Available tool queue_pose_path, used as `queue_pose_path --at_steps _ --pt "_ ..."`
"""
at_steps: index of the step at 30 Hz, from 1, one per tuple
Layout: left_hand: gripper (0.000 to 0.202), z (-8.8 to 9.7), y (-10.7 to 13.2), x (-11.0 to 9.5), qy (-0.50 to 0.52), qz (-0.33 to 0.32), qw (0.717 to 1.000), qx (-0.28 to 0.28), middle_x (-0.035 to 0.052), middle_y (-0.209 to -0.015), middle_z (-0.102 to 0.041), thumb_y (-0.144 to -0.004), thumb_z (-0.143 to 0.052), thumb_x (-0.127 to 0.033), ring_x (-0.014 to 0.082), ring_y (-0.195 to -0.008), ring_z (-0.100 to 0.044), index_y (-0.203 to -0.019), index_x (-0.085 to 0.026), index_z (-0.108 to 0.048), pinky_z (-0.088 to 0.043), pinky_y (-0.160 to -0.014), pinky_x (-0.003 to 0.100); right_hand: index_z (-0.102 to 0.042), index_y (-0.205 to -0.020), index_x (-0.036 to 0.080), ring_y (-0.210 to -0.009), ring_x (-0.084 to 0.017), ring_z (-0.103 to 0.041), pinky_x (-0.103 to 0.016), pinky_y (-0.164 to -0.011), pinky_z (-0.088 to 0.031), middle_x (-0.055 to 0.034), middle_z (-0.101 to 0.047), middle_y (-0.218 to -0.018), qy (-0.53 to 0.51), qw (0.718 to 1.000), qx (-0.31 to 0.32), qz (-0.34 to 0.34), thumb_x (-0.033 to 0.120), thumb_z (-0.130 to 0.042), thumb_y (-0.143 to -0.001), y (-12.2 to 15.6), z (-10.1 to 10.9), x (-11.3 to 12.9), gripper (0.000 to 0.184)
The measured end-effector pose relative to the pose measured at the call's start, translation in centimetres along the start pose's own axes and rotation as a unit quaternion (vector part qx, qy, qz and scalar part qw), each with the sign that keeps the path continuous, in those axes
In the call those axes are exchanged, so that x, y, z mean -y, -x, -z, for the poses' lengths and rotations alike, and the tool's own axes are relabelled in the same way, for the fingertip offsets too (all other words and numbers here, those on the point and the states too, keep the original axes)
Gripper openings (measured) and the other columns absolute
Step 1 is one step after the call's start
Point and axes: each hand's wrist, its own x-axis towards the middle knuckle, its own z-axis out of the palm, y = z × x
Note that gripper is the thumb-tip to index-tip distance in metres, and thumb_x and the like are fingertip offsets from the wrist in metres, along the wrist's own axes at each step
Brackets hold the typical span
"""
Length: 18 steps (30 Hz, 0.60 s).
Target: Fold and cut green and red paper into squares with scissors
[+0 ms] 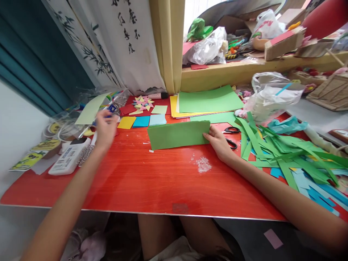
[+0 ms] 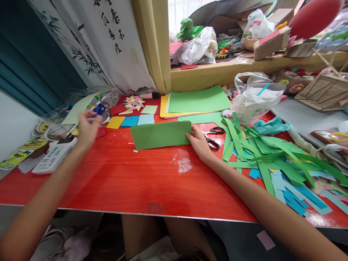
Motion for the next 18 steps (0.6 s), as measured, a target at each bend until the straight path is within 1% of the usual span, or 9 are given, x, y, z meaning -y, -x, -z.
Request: queue_pose_path --at_steps 1,2,3,5,6,8,10,14,18 --pt "0.044 -2.3 1.6 -1.2 0.045 0.033 0.996 0.076 0.0142 -0.127 -0.041 -0.079 -0.061 -0.028 0.0272 -0.124 -0.040 -0.113 -0.017 -0.037 -0.028 -0.106 0.049 -0.058 -0.104 0.025 -0.106 -0.021 -0.058 -0.038 -0.094 -0.046 -0.0015 -0.064 -0.112 -0.006 1.000 0.002 0.006 0.020 -0.053 -0.079 -0.1 0.1 -0.1 0.026" --pt "0.053 -4.4 3.0 -2.3 0.096 0.066 0.984 0.138 0.0118 -0.127 -0.044 -0.071 -0.070 -0.027 0.0260 -0.126 -0.039 -0.114 -0.020 -0.039 -0.030 -0.105 0.045 -0.058 -0.105 0.025 -0.106 -0.020 -0.058 -0.038 -0.094 -0.046 -0.0012 -0.063 -0.112 -0.011 1.000 0.004 0.012 0.020 -0.054 -0.079 -0.2 0.2 -0.2 0.027" --pt "0.062 -6.1 4.2 -3.4 0.115 0.080 0.974 0.181 0.0110 -0.123 -0.049 -0.065 -0.075 -0.028 0.0265 -0.122 -0.044 -0.116 -0.021 -0.040 -0.036 -0.101 0.043 -0.058 -0.106 0.025 -0.107 -0.020 -0.058 -0.038 -0.094 -0.046 -0.0010 -0.063 -0.113 -0.014 1.000 0.004 0.018 0.020 -0.054 -0.079 -0.2 0.3 -0.2 0.027" --pt "0.064 -8.4 5.8 -5.2 0.170 0.123 0.952 0.222 0.0103 -0.115 -0.056 -0.066 -0.073 -0.037 0.0275 -0.110 -0.055 -0.120 -0.022 -0.042 -0.044 -0.091 0.043 -0.057 -0.107 0.025 -0.108 -0.020 -0.057 -0.039 -0.095 -0.045 -0.0011 -0.063 -0.113 -0.017 0.999 -0.003 0.030 0.021 -0.053 -0.080 -0.4 0.5 -0.4 0.028" --pt "0.060 -9.0 6.3 -5.9 0.209 0.141 0.942 0.220 0.0106 -0.112 -0.059 -0.070 -0.068 -0.045 0.0281 -0.105 -0.057 -0.120 -0.022 -0.044 -0.046 -0.087 0.043 -0.056 -0.108 0.026 -0.108 -0.020 -0.056 -0.039 -0.096 -0.045 -0.0011 -0.063 -0.113 -0.020 0.999 -0.009 0.037 0.021 -0.053 -0.080 -0.4 0.6 -0.4 0.028" --pt "0.056 -9.3 6.8 -6.6 0.304 0.138 0.919 0.209 0.0118 -0.113 -0.060 -0.078 -0.052 -0.059 0.0281 -0.105 -0.058 -0.120 -0.020 -0.046 -0.047 -0.085 0.043 -0.055 -0.110 0.026 -0.111 -0.020 -0.055 -0.039 -0.097 -0.043 -0.0014 -0.063 -0.114 -0.026 0.998 -0.024 0.049 0.021 -0.053 -0.081 -0.5 0.6 -0.4 0.030" --pt "0.060 -9.1 7.3 -6.6 0.371 0.098 0.899 0.210 0.0124 -0.119 -0.059 -0.081 -0.041 -0.065 0.0275 -0.110 -0.056 -0.119 -0.020 -0.047 -0.046 -0.088 0.042 -0.055 -0.110 0.025 -0.112 -0.020 -0.054 -0.039 -0.098 -0.043 -0.0019 -0.062 -0.115 -0.031 0.998 -0.036 0.052 0.020 -0.053 -0.080 -0.5 0.6 -0.4 0.031" --pt "0.070 -8.8 8.1 -5.1 0.358 0.053 0.897 0.255 0.0122 -0.127 -0.055 -0.069 -0.057 -0.067 0.0296 -0.116 -0.052 -0.121 -0.022 -0.049 -0.045 -0.092 0.041 -0.053 -0.112 0.024 -0.106 -0.020 -0.057 -0.040 -0.095 -0.044 -0.0025 -0.063 -0.113 -0.028 0.999 -0.016 0.024 0.018 -0.050 -0.077 -0.5 0.6 -0.6 0.035" --pt "0.085 -8.5 8.3 -4.8 0.349 0.034 0.892 0.285 0.0152 -0.122 -0.058 -0.056 -0.059 -0.076 0.0324 -0.120 -0.049 -0.117 -0.017 -0.054 -0.042 -0.095 0.040 -0.052 -0.113 0.025 -0.104 -0.020 -0.058 -0.038 -0.094 -0.045 -0.0021 -0.063 -0.114 -0.005 1.000 -0.016 0.019 0.015 -0.048 -0.076 -0.5 0.7 -0.7 0.039"
